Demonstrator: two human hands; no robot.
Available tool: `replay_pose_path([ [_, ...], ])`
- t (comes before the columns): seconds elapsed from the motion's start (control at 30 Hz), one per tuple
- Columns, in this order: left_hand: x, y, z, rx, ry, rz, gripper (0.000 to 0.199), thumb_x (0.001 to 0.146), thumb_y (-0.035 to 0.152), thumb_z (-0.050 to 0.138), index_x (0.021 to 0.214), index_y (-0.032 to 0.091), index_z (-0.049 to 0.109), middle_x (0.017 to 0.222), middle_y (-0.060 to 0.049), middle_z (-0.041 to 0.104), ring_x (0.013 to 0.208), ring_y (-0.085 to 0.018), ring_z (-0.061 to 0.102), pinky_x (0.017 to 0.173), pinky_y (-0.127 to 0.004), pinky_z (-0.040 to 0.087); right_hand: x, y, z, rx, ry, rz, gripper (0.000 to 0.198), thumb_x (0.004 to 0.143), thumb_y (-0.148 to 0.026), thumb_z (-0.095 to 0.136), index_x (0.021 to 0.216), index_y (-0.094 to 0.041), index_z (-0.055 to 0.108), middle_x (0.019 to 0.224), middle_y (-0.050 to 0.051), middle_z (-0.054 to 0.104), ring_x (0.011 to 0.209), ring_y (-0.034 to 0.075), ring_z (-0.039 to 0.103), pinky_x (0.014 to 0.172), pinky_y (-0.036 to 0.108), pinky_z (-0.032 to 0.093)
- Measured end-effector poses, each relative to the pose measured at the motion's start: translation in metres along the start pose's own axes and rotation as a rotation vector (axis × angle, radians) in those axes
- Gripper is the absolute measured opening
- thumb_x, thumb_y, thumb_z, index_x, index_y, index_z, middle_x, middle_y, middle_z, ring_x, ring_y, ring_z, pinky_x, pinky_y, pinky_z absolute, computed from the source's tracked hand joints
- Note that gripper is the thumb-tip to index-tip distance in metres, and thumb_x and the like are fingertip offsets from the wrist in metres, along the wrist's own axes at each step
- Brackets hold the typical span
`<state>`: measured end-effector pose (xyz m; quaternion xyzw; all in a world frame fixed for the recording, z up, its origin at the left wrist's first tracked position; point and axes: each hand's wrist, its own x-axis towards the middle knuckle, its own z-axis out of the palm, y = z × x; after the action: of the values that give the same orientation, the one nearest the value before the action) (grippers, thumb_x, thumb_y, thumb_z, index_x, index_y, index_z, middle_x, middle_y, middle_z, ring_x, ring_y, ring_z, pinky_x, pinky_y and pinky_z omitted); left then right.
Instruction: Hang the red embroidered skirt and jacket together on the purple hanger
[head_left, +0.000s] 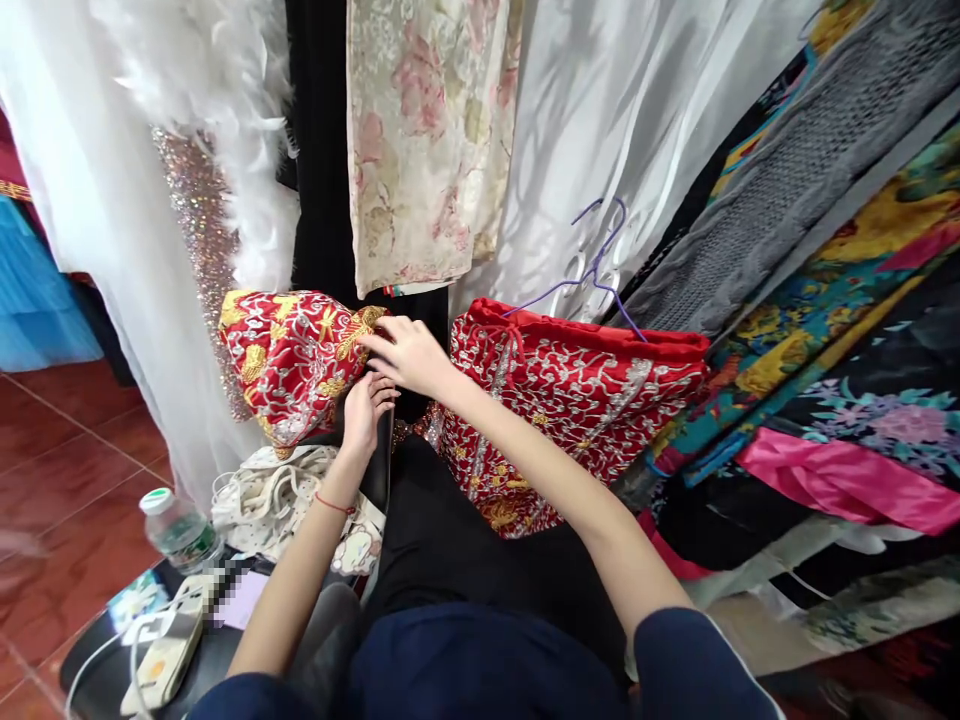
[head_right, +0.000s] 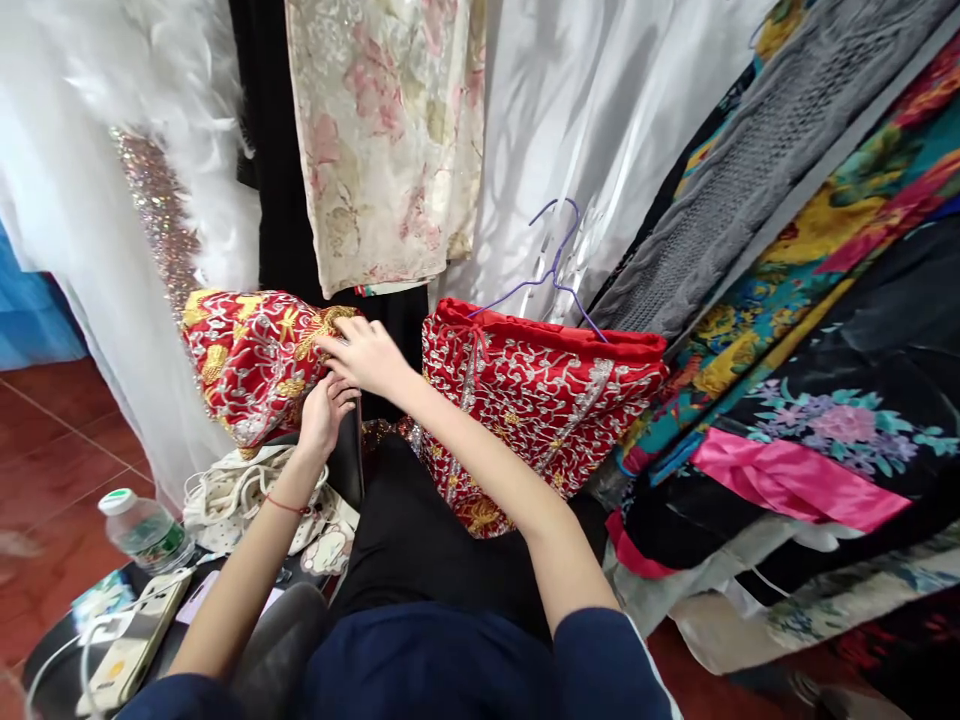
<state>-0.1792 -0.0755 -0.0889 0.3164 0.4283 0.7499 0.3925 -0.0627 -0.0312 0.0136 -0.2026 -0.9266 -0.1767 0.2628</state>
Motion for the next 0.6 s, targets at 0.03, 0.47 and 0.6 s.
replay_pose_path([
  [0.03, -0.001, -0.005, 0.0, 0.024, 0.02, 0.073, 0.036, 0.077, 0.048, 0.066, 0.097, 0.018, 0.06, 0.09, -0.007, 0.071, 0.075, -0.016, 0.068, 0.06, -0.025, 0.052, 0.01, -0.013, 0.007, -0.01, -0.015, -0.063, 0.04, 0.101, -0.033, 0.052, 0.139, -0.025, 0.057, 0.151, 0.016, 0.051, 0.137, 0.033, 0.046, 0.105, 0.048, 0.041],
  [0.47, 0.002, -0.021, -0.001, -0.054, 0.097, 0.101, 0.039, 0.088, 0.057, 0.051, 0.096, 0.02, 0.058, 0.091, -0.008, 0.07, 0.081, -0.018, 0.069, 0.059, -0.024, 0.052, 0.051, -0.038, 0.028, -0.013, -0.028, 0.023, 0.04, 0.108, -0.026, 0.027, 0.132, -0.019, 0.058, 0.115, 0.012, 0.072, 0.109, 0.026, 0.063, 0.107, 0.048, 0.035],
  [0.6, 0.001, -0.014, 0.0, 0.0, 0.095, 0.16, 0.052, 0.09, 0.066, 0.039, 0.097, 0.019, 0.059, 0.095, -0.012, 0.07, 0.089, -0.021, 0.071, 0.059, -0.025, 0.054, 0.045, -0.032, 0.014, 0.032, 0.036, 0.123, 0.044, 0.109, -0.033, 0.023, 0.124, -0.015, 0.06, 0.103, 0.013, 0.074, 0.097, 0.025, 0.065, 0.099, 0.042, 0.036],
])
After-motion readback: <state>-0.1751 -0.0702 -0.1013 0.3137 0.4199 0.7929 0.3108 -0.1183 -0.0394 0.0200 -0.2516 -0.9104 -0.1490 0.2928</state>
